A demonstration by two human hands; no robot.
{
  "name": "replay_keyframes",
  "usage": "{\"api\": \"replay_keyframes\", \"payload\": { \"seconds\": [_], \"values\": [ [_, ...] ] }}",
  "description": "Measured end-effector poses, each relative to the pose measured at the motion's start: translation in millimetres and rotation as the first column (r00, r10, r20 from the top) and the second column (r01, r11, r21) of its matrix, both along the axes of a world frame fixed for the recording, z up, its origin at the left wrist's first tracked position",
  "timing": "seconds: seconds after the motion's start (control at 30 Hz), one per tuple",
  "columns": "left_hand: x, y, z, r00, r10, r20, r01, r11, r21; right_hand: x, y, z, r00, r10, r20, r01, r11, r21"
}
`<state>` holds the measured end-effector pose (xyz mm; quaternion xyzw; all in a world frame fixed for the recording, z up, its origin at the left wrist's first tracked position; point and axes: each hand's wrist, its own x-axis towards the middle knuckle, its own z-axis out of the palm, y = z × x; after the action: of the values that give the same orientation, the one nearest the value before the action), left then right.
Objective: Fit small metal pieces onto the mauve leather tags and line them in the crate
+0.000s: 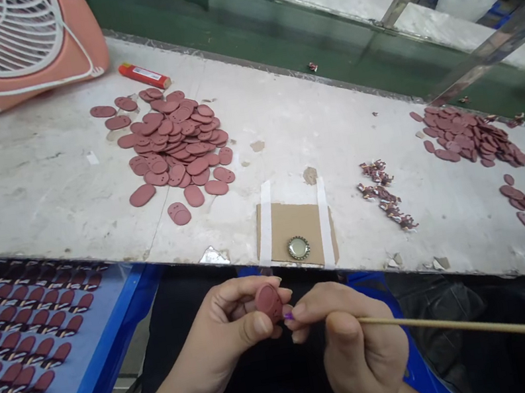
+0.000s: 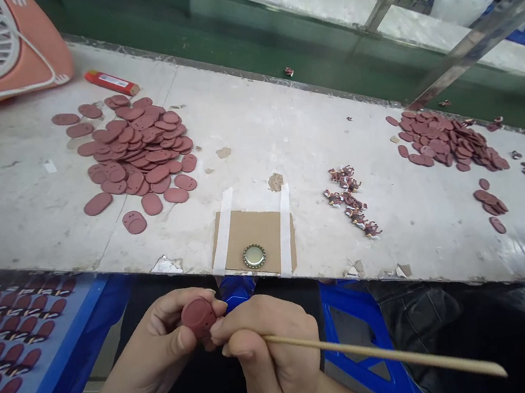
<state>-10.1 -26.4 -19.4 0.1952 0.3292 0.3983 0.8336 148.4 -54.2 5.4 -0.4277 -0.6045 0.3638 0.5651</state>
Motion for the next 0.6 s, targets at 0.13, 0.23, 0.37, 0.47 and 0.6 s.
{"api": "replay_keyframes", "payload": {
  "seconds": [0.13, 0.23, 0.37, 0.47, 0.6],
  "values": [
    [1, 1, 1.8, 1.000, 0.027, -0.002, -0.027, 1.000, 0.012, -9, -4, -8.4, 0.975, -0.097, -0.200, 0.079, 0.992, -0.097],
    [2, 3, 4.7, 0.999, 0.028, -0.022, -0.028, 0.999, -0.017, -12, -4, -9.2, 0.934, -0.174, -0.313, 0.154, 0.984, -0.090],
    [0, 2, 5.0, 0.998, 0.019, -0.060, -0.021, 0.999, -0.043, -9, -5, -8.9, 0.929, -0.192, -0.316, 0.183, 0.981, -0.056],
    [-1, 0, 3.8, 0.998, 0.017, -0.054, -0.018, 0.999, -0.030, -6, -5, -11.5, 0.960, -0.163, -0.226, 0.159, 0.987, -0.038],
    [0, 1, 3.4, 0.998, 0.011, -0.055, -0.012, 1.000, -0.020, -4, -4, -13.7, 0.979, -0.111, -0.171, 0.113, 0.994, 0.001]
  ]
}}
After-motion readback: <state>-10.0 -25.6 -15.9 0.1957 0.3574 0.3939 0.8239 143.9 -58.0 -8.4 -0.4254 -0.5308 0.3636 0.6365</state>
